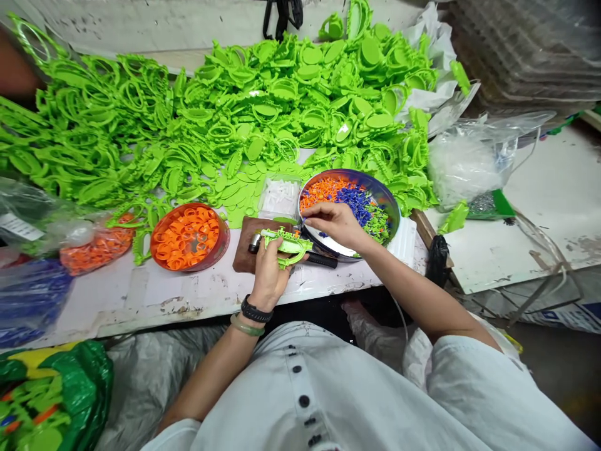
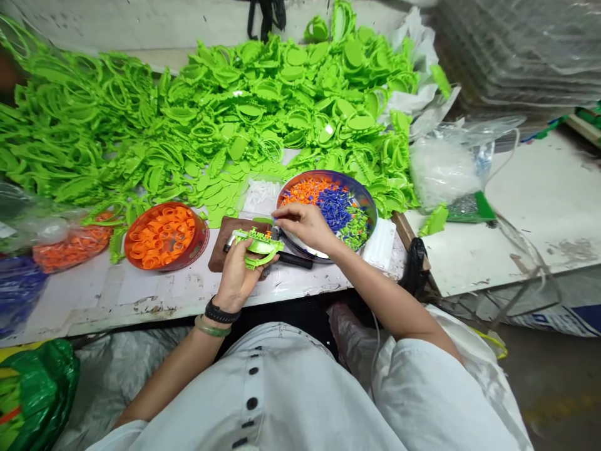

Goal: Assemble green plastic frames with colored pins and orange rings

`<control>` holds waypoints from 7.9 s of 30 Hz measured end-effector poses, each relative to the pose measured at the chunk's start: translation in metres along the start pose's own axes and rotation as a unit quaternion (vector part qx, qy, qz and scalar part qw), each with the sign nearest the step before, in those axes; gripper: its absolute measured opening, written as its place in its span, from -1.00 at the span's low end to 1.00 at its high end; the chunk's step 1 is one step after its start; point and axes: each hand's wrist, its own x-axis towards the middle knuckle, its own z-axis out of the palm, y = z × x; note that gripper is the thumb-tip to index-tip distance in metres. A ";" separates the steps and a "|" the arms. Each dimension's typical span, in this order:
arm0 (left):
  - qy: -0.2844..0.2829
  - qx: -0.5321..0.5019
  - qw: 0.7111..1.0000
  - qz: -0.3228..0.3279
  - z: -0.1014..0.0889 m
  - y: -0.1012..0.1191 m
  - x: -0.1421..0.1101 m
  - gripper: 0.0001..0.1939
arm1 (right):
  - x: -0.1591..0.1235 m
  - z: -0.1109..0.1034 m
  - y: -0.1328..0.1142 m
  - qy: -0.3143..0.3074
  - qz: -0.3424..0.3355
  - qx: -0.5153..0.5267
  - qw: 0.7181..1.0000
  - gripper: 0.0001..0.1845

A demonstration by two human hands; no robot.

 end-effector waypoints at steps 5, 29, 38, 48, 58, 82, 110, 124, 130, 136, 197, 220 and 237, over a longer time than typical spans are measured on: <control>-0.006 -0.013 1.000 -0.011 0.003 0.000 -0.003 -0.76 | -0.011 0.018 -0.024 -0.006 -0.020 -0.037 0.999 -0.88; -0.035 -0.003 0.996 0.082 -0.001 -0.009 -0.009 -0.52 | -0.011 0.040 -0.047 -0.055 -0.020 -0.263 0.963 -0.85; 0.029 -0.014 0.998 0.061 -0.019 0.032 -0.006 -0.46 | 0.111 0.007 -0.006 0.025 -0.027 -0.236 0.971 -0.61; 0.117 -0.090 0.985 0.086 -0.054 0.076 0.022 -0.58 | 0.278 0.058 0.021 -0.157 -0.184 -0.578 0.780 -0.56; 0.105 -0.137 0.985 0.011 -0.061 0.082 0.024 -0.87 | 0.235 0.079 0.004 -0.301 -0.373 -0.484 0.732 -0.56; -0.010 -0.225 0.973 0.054 -0.065 0.068 -0.002 -0.46 | 0.041 0.105 -0.071 -0.216 -0.228 -0.234 0.920 -0.58; -0.005 -0.064 0.996 0.069 -0.081 0.051 -0.010 -0.57 | 0.009 0.087 -0.050 -0.164 -0.168 -0.204 0.950 -0.46; 0.046 0.113 0.991 0.060 -0.102 0.041 -0.002 -0.59 | -0.024 0.090 -0.029 -0.100 -0.037 -0.328 0.939 -0.60; 0.037 0.126 0.990 0.053 -0.106 0.040 0.006 -0.57 | -0.012 0.092 -0.045 -0.160 -0.106 -0.248 0.950 -0.51; 0.021 0.131 0.990 0.051 -0.109 0.041 0.006 -0.53 | -0.033 0.084 -0.041 -0.161 -0.091 -0.290 0.939 -0.43; -0.033 0.446 0.818 0.361 -0.133 0.081 -0.016 -0.75 | 0.038 0.135 -0.061 -0.272 -0.195 0.036 0.942 -0.76; -0.006 0.503 0.748 0.433 -0.098 0.067 -0.008 -0.81 | 0.011 0.150 -0.046 -0.069 0.002 0.250 0.966 -0.51; 0.009 0.473 0.783 0.404 -0.115 0.065 -0.032 -0.78 | -0.003 0.135 -0.052 -0.142 -0.332 -0.238 0.902 -0.52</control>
